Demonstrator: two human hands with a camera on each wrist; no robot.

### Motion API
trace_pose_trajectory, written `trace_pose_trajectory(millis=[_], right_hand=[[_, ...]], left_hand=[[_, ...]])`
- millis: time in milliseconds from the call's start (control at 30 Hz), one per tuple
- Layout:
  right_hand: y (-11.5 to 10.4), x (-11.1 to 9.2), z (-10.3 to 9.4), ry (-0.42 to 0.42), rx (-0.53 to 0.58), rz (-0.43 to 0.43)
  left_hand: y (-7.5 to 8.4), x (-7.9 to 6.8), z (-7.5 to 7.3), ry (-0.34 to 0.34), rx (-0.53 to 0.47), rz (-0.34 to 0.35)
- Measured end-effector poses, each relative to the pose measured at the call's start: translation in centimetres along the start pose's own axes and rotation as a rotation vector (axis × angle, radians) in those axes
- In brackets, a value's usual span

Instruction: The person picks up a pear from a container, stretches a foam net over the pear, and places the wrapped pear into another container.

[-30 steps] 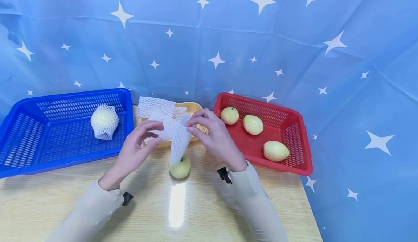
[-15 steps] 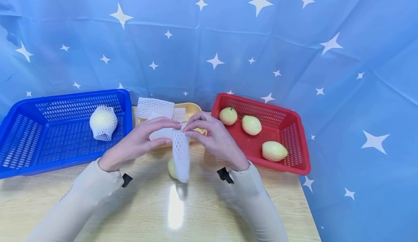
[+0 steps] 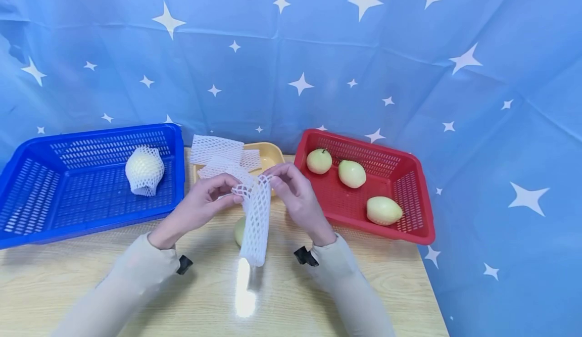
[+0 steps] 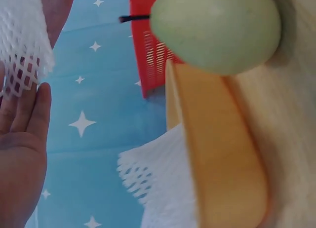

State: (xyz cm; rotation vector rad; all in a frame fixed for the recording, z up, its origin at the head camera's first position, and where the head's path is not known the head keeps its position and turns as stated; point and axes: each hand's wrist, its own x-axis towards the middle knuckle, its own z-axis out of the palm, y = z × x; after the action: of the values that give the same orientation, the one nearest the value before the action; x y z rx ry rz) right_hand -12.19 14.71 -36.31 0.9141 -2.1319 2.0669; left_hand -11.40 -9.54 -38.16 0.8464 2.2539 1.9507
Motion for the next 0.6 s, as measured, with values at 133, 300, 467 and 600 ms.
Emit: trace_pose_trajectory(millis=[133, 300, 467, 600], right_hand=[[0.9, -0.4, 1.0, 0.081, 0.050, 0.072], [1.8, -0.9, 2.2, 0.111, 0.077, 0.168], [2.4, -1.4, 3.1, 0.117, 0.061, 0.234], [2.9, -2.0, 3.7, 0.112, 0.111, 0.297]], left_hand=[[-0.7, -0.5, 0.6, 0.046, -0.069, -0.038], [-1.3, -1.1, 1.2, 0.076, -0.320, -0.010], [-1.4, -1.3, 1.8, 0.086, -0.591, -0.025], [-1.4, -1.7, 2.2, 0.096, -0.680, -0.090]])
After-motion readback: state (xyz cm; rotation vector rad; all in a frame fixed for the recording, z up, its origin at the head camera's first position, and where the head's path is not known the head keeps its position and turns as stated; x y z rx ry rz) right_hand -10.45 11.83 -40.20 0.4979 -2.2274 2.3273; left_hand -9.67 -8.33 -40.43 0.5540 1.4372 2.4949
